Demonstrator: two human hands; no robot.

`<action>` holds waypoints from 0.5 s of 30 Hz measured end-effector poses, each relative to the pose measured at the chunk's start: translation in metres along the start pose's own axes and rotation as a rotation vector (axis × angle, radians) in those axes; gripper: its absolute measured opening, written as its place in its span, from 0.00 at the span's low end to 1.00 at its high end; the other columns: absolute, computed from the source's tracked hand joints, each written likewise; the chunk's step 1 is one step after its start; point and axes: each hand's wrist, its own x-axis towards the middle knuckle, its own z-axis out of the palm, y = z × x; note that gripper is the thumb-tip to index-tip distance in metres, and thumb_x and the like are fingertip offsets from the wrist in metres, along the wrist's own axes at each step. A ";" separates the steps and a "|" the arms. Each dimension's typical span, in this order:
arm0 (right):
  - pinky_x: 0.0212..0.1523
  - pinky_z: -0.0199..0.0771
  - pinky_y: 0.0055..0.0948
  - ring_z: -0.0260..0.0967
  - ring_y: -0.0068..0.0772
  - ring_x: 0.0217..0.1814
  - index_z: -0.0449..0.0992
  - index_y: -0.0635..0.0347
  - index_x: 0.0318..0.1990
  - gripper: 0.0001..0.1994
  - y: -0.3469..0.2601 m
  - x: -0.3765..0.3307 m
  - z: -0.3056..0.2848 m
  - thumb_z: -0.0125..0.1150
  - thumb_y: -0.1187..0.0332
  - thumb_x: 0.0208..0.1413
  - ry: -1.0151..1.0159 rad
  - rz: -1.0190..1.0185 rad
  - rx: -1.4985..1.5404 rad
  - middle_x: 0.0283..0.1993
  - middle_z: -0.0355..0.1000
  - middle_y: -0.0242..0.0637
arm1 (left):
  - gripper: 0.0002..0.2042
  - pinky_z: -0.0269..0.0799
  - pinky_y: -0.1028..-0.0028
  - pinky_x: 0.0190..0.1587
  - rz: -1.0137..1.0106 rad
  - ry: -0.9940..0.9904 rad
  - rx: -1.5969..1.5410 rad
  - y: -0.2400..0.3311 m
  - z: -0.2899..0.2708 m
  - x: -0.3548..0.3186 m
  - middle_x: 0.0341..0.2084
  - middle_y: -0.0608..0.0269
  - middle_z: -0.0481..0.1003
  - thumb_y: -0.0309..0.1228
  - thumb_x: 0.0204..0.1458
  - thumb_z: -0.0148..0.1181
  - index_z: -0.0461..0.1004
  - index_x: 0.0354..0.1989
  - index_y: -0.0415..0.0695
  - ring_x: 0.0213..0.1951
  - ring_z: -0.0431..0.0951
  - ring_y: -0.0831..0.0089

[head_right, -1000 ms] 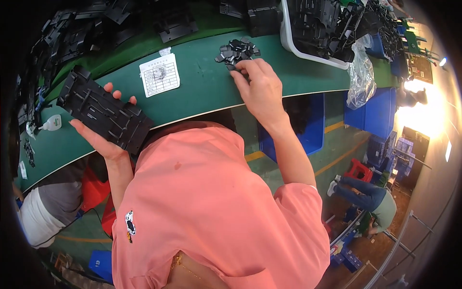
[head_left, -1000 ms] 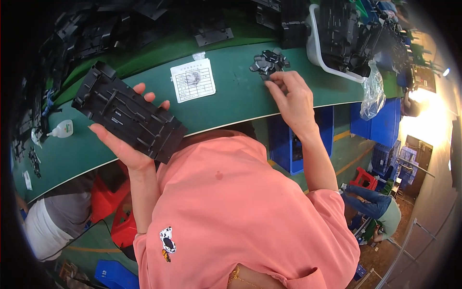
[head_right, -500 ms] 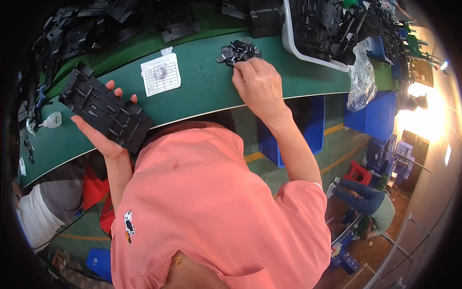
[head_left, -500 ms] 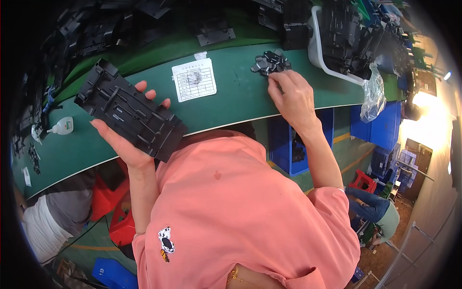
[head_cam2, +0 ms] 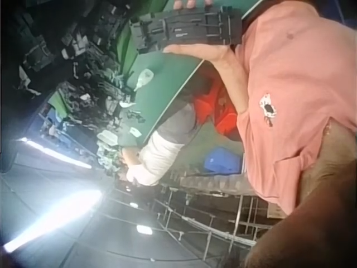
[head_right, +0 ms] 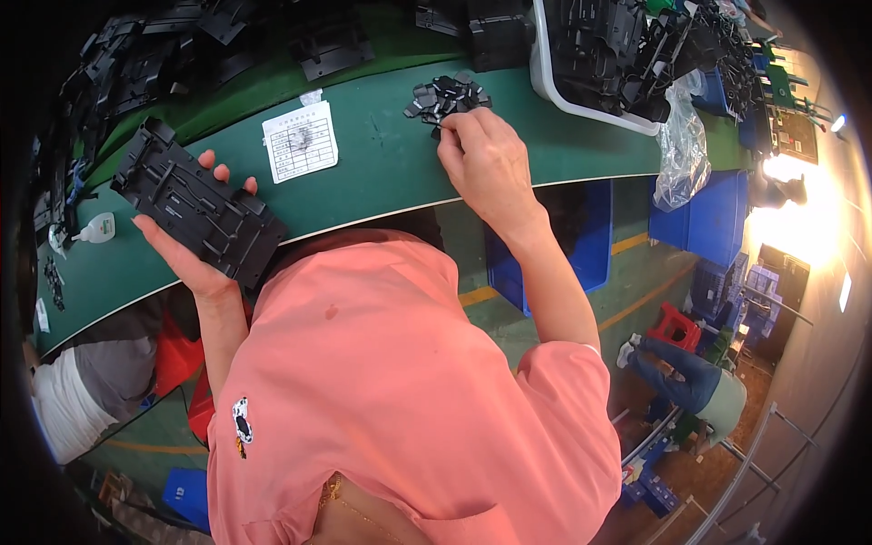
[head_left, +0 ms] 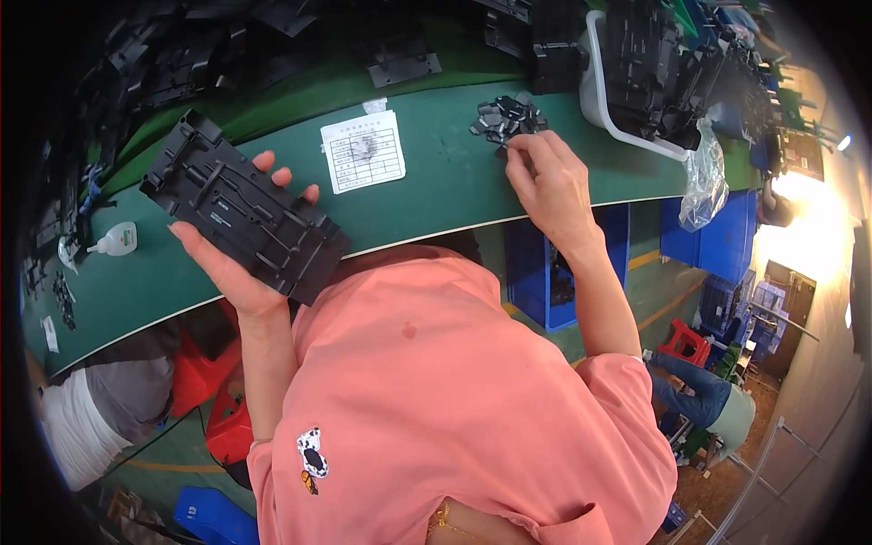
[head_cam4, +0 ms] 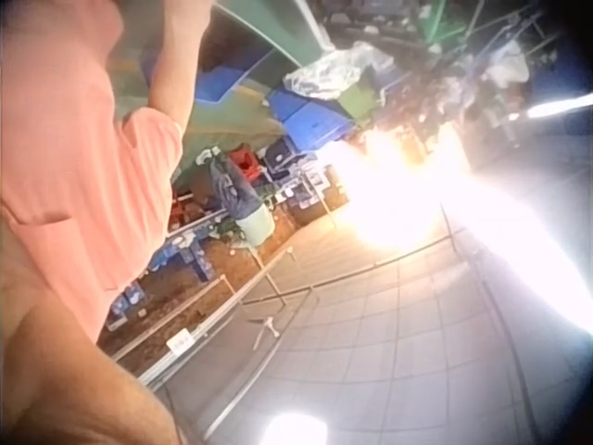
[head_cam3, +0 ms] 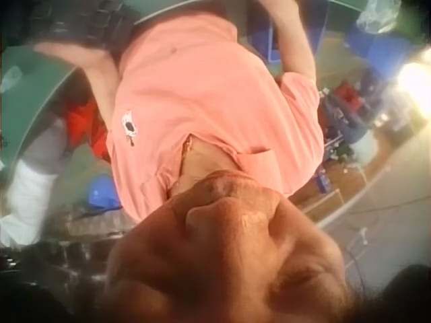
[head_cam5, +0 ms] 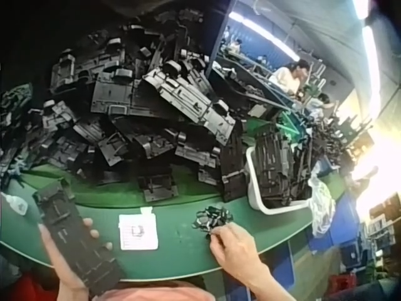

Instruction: The person assembles toy car chassis by picking up plastic chassis bases, dipping small plastic components onto an adhesive pad, attaching the components to the chassis bases by hand, and placing the finished parts aside.

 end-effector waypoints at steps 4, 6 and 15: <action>0.31 0.69 0.36 0.68 0.43 0.29 0.74 0.63 0.30 0.03 -0.003 0.001 0.001 0.61 0.76 0.46 -0.016 -0.006 0.039 0.27 0.69 0.39 | 0.42 0.69 0.47 0.50 0.011 0.005 0.002 0.001 -0.001 -0.002 0.53 0.46 0.65 0.67 0.51 0.37 0.51 0.64 0.45 0.49 0.72 0.58; 0.30 0.70 0.33 0.69 0.41 0.29 0.75 0.64 0.31 0.03 -0.004 0.006 -0.006 0.61 0.77 0.47 -0.047 0.016 0.138 0.28 0.70 0.40 | 0.41 0.69 0.47 0.50 0.000 0.004 -0.031 -0.001 0.002 -0.003 0.53 0.46 0.65 0.67 0.51 0.37 0.51 0.64 0.45 0.49 0.72 0.58; 0.32 0.71 0.27 0.71 0.33 0.29 0.76 0.64 0.35 0.05 -0.074 0.045 0.018 0.59 0.75 0.51 -0.272 0.123 0.528 0.32 0.74 0.39 | 0.42 0.73 0.51 0.47 -0.051 0.024 -0.038 -0.001 0.003 0.001 0.52 0.46 0.66 0.67 0.52 0.33 0.57 0.60 0.40 0.47 0.73 0.59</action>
